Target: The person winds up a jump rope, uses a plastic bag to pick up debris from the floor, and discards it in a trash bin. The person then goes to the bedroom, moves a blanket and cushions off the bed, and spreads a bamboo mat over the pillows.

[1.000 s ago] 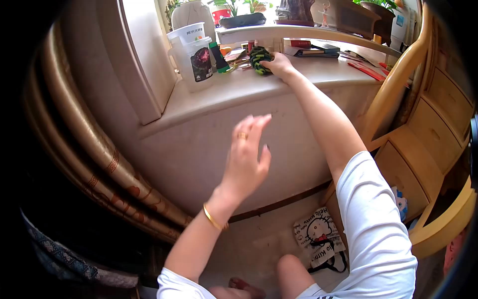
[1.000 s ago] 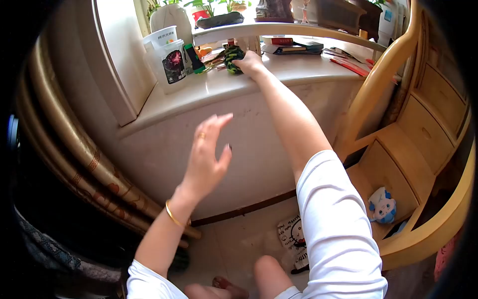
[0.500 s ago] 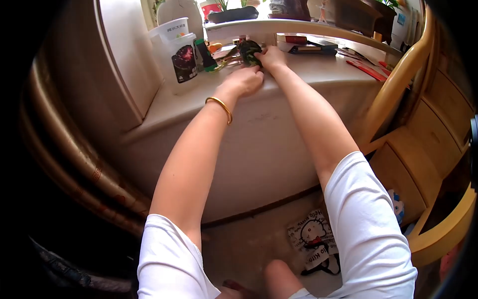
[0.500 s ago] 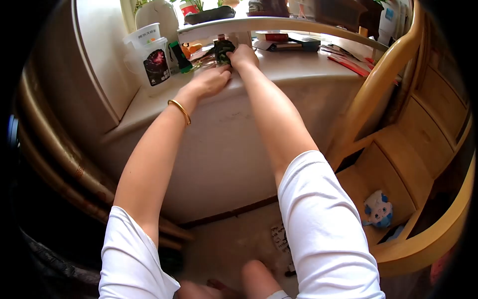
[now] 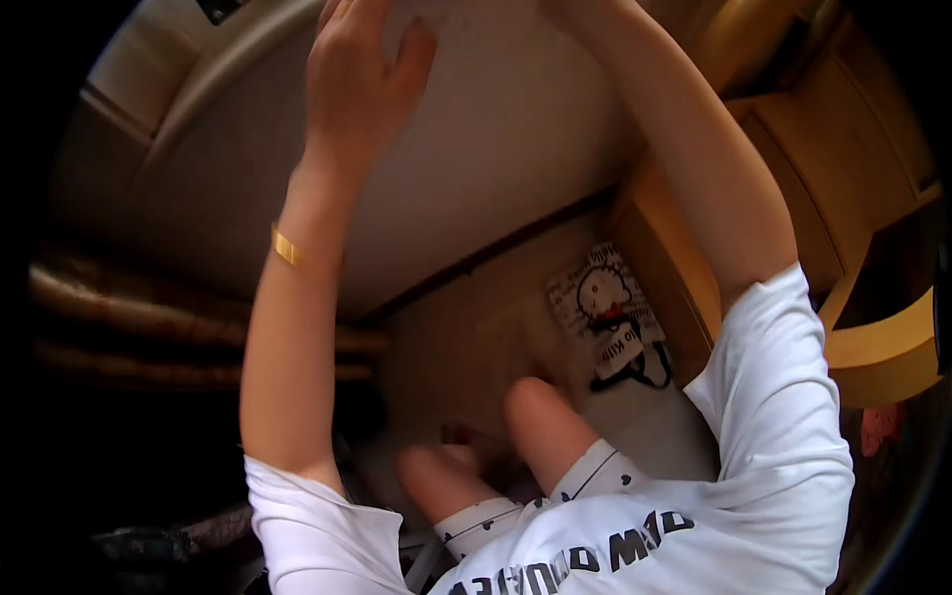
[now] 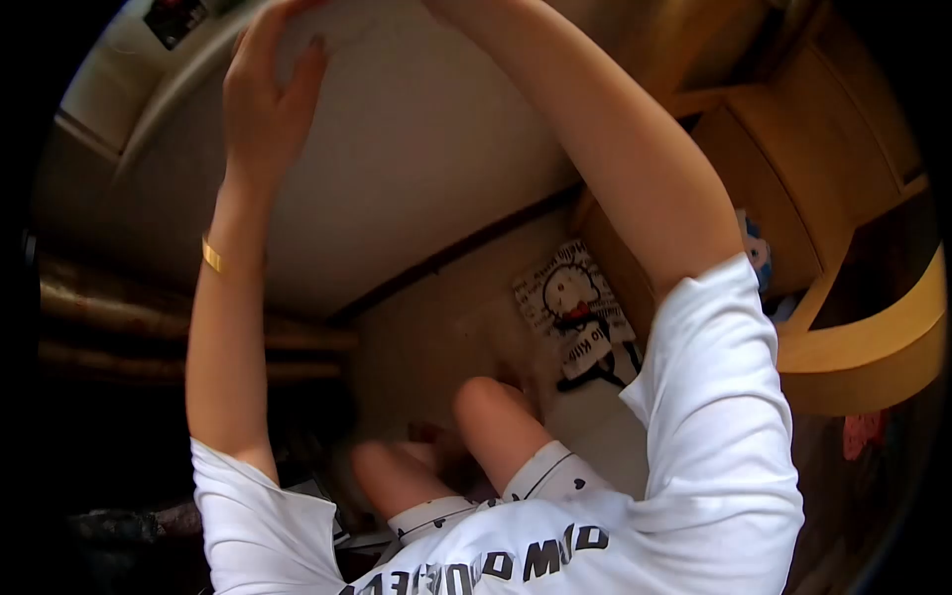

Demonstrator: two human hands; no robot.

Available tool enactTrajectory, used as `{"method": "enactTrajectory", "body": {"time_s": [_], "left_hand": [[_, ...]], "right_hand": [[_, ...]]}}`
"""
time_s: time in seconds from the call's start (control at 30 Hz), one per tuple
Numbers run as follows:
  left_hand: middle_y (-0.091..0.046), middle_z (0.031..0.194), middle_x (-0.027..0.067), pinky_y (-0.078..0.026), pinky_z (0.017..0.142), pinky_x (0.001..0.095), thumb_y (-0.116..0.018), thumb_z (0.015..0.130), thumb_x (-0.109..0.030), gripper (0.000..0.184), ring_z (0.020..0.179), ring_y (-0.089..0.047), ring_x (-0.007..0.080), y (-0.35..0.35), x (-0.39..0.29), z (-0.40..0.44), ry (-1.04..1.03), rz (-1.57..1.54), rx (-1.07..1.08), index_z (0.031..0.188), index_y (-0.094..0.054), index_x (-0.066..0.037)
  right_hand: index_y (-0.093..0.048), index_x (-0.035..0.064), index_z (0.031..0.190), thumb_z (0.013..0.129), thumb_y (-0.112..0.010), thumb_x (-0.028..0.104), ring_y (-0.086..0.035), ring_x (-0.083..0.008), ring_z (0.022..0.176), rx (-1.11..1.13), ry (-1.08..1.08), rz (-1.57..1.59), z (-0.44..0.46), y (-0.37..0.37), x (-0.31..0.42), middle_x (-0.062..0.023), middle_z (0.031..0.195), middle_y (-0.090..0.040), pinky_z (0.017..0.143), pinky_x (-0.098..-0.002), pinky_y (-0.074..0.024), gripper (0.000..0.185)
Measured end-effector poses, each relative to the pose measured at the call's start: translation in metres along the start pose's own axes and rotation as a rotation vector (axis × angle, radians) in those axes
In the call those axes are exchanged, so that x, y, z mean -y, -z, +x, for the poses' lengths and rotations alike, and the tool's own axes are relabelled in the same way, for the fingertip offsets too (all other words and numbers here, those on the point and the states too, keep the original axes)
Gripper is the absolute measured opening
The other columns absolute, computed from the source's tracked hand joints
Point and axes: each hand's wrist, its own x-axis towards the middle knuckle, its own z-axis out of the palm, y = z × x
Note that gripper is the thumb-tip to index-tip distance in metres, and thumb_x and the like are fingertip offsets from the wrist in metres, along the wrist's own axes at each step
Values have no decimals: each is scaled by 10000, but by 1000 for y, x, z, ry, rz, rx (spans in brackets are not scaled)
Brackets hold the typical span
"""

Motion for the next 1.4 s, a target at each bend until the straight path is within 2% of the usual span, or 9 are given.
{"method": "enactTrajectory", "body": {"time_s": [0.17, 0.27, 0.5, 0.67, 0.77, 0.9, 1.13, 1.3, 1.4], "left_hand": [[-611, 1198, 73, -359, 1055, 391, -502, 786, 25, 381, 1244, -493, 293, 1, -49, -137, 319, -134, 183, 1145, -606, -54], [-611, 1165, 81, -369, 1036, 397, -510, 771, 41, 368, 1221, -496, 293, -12, -65, -208, 578, -230, 295, 1107, -621, -62], [-620, 1109, 101, -406, 982, 372, -522, 808, 20, 326, 1186, -507, 287, -52, -64, -366, 1019, -505, 805, 1098, -627, -87], [-625, 1102, 106, -472, 890, 323, -496, 832, 36, 318, 1061, -584, 228, -79, -74, -472, 1220, -696, 846, 1114, -611, -54], [-625, 1088, 99, -489, 849, 300, -481, 840, 44, 316, 971, -605, 183, -102, -86, -532, 1326, -831, 849, 1123, -597, -33], [-622, 1062, 82, -496, 817, 292, -491, 841, 37, 320, 907, -596, 140, -121, -101, -586, 1681, -910, 911, 1143, -578, -22], [-614, 1058, 78, -492, 792, 293, -545, 848, -11, 391, 905, -586, 146, -138, -121, -652, 1775, -908, 942, 1230, -528, -90], [-522, 1260, 97, -452, 922, 387, -564, 896, -156, 515, 1122, -517, 205, -146, -129, -650, 1806, -660, 767, 1381, -392, -149], [-406, 1403, 139, -438, 963, 388, -563, 931, -292, 614, 1290, -400, 233, -150, -109, -603, 2106, -663, 464, 1457, -284, -143]], "right_hand": [[-590, 15, 962, 874, -598, 106, -614, -155, 809, 104, -56, 63, -165, 58, -41, -73, 922, -632, 754, -292, -506, 127], [-531, 37, 1012, 907, -590, 79, -580, -112, 835, -81, -456, 111, -263, 81, -74, -17, 941, -566, 772, -255, -479, 128], [-526, 20, 1020, 899, -549, 35, -585, -130, 819, -358, -997, -286, -510, 146, -188, -39, 824, -585, 781, -279, -473, 124], [-529, 5, 1035, 804, -625, 36, -584, -209, 899, -319, -1139, -736, -667, 190, -240, -108, 937, -594, 810, -331, -469, 252], [-523, 3, 1058, 759, -654, 54, -570, -254, 952, -35, -1121, -1111, -686, 188, -237, -148, 985, -576, 840, -363, -463, 331], [-512, -17, 1129, 702, -742, 145, -528, -304, 1076, 25, -1491, -720, -693, 158, -255, -186, 1040, -577, 910, -402, -437, 511], [-475, 3, 1275, 765, -684, 173, -572, -374, 1047, 121, -1339, -800, -779, 96, -318, -228, 1094, -603, 946, -374, -436, 577], [-625, 6, 994, 863, -536, 229, -598, -275, 842, -16, -1566, -407, -728, 87, -323, -139, 836, -637, 782, -359, -464, 274], [-634, 34, 823, 873, -506, 275, -552, -180, 710, -157, -1640, -4, -713, 88, -320, -72, 737, -600, 660, -326, -436, 277]]}}
